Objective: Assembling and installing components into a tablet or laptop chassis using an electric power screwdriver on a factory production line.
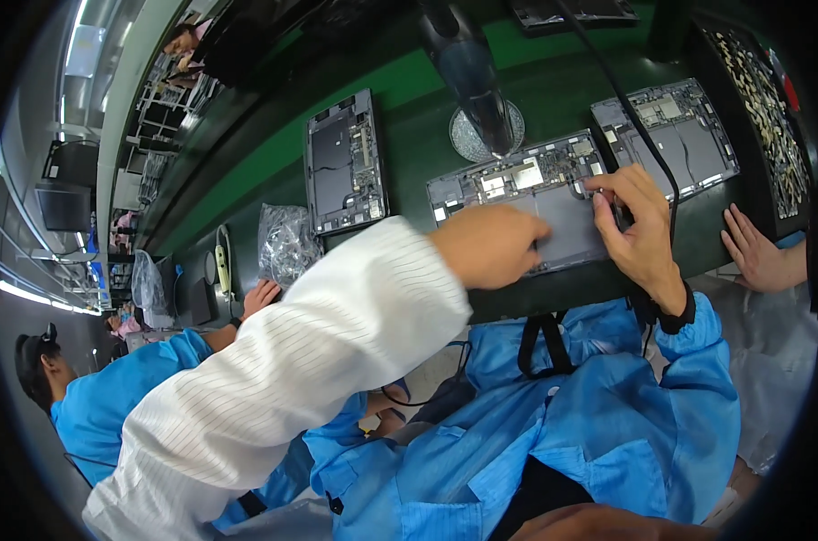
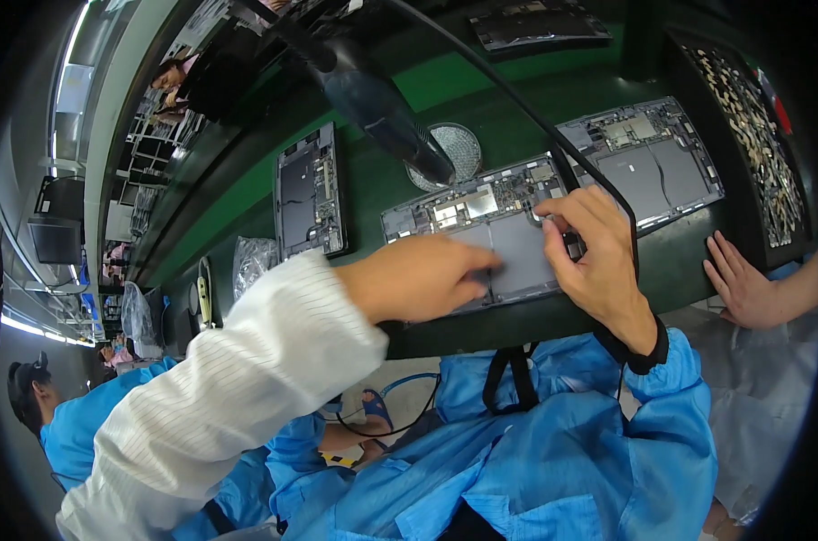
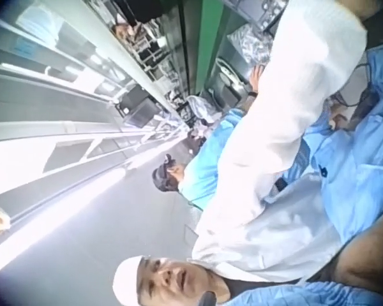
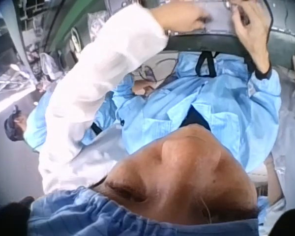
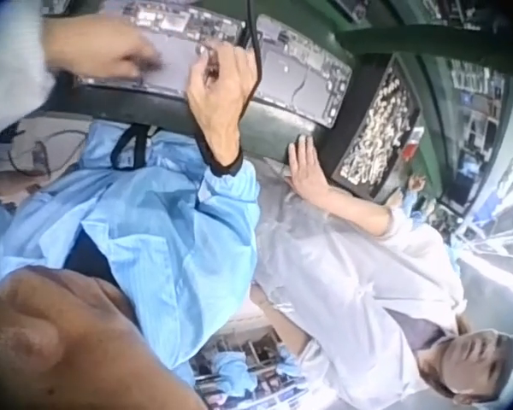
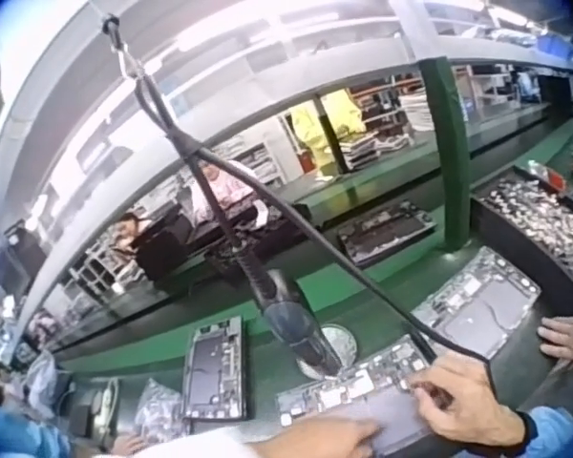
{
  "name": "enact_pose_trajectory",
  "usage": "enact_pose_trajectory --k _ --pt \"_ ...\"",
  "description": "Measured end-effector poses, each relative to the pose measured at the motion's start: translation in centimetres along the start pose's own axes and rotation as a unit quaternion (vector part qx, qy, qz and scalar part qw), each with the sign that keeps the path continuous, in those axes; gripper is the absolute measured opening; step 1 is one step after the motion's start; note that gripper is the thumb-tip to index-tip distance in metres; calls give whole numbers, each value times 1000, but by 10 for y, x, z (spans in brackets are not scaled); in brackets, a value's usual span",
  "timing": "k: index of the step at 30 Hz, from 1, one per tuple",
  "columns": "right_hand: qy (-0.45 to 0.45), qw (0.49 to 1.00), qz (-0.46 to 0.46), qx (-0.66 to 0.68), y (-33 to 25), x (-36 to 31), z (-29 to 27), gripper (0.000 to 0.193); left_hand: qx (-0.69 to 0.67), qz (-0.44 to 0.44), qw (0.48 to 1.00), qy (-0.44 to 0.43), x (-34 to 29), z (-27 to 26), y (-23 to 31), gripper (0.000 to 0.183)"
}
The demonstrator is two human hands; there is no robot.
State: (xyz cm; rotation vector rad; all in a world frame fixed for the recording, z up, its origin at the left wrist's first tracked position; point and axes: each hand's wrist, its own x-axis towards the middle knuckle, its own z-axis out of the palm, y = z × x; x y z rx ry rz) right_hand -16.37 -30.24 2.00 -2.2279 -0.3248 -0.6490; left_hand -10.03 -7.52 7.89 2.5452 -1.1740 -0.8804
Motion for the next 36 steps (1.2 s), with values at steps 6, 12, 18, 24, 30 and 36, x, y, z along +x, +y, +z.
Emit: enact_pose_trajectory --k 6,12,18,24,30,36 --pt "-68 987 10 145 -21 -9 1 21 -284 47 956 54 -103 -8 -7 18" --pt "-136 964 -78 215 -39 -2 16 25 -678 -25 684 268 -49 86 -10 19" --pt "-115 975 -102 161 -27 -3 27 24 -686 -3 686 242 -36 77 -12 21" --pt "-108 979 -120 123 -27 2 27 21 -676 12 698 236 -27 74 -21 24" --pt "-90 983 -119 106 -25 6 34 23 -679 9 697 230 -20 72 -34 24" --pt "-83 990 -96 60 -15 17 37 22 -619 8 739 268 -9 63 -43 29"
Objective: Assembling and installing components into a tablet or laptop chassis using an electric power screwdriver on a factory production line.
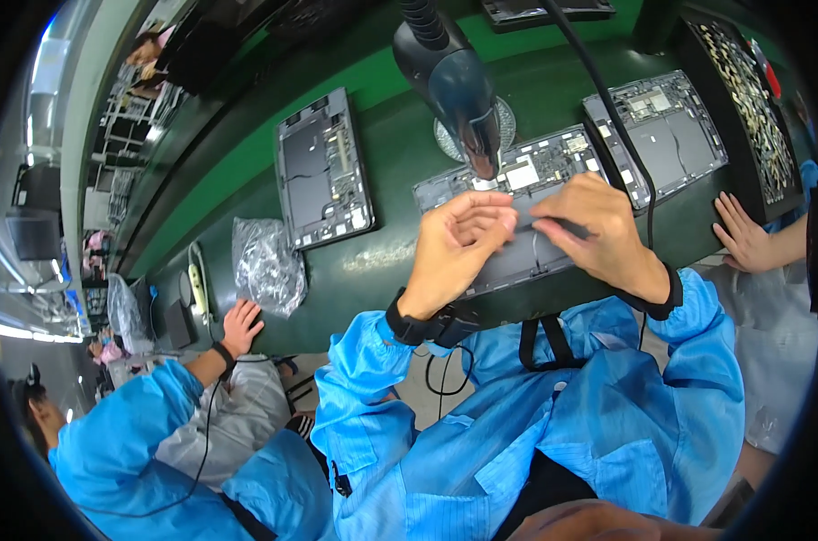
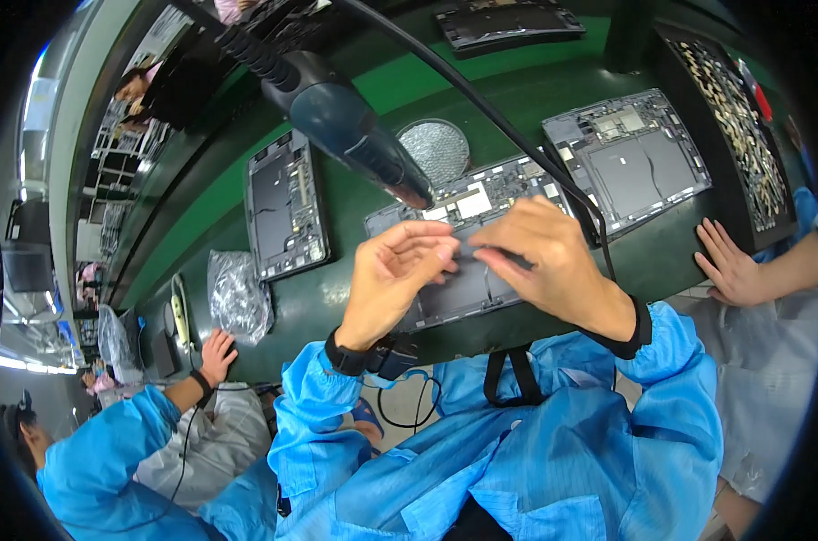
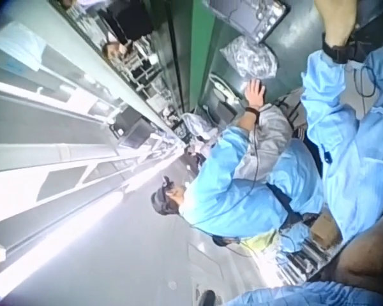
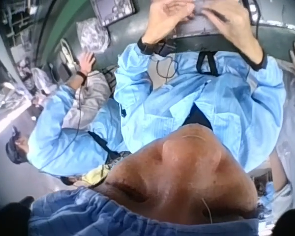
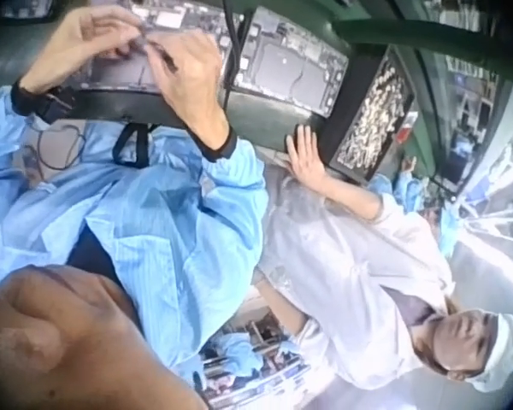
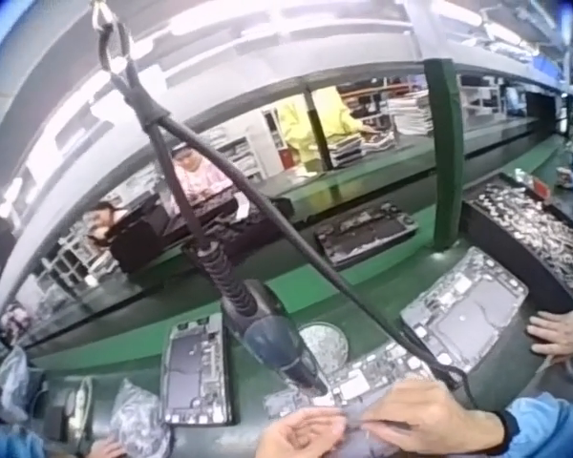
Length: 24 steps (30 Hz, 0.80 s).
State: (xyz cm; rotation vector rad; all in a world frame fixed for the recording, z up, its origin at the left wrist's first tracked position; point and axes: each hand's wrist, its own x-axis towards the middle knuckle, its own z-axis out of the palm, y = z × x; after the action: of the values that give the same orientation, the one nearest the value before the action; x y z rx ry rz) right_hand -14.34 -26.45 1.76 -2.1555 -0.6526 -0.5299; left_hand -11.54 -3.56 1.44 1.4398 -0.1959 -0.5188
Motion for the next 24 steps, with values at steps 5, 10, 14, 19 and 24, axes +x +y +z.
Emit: enact_pose_trajectory --k 5,10,14,19,24 --pt "68 993 47 -89 36 6 -18 21 352 245 904 3 30 -20 14 23" --pt "44 987 95 -121 52 7 -36 20 441 299 845 -48 54 -18 17 34" --pt "35 985 106 -130 66 4 -44 19 461 292 835 -72 68 -13 12 40" --pt "-1 992 95 -87 76 14 -37 18 485 284 823 -86 81 2 12 42" --pt "-36 989 133 -58 86 8 -32 20 503 270 816 -86 93 7 13 43"
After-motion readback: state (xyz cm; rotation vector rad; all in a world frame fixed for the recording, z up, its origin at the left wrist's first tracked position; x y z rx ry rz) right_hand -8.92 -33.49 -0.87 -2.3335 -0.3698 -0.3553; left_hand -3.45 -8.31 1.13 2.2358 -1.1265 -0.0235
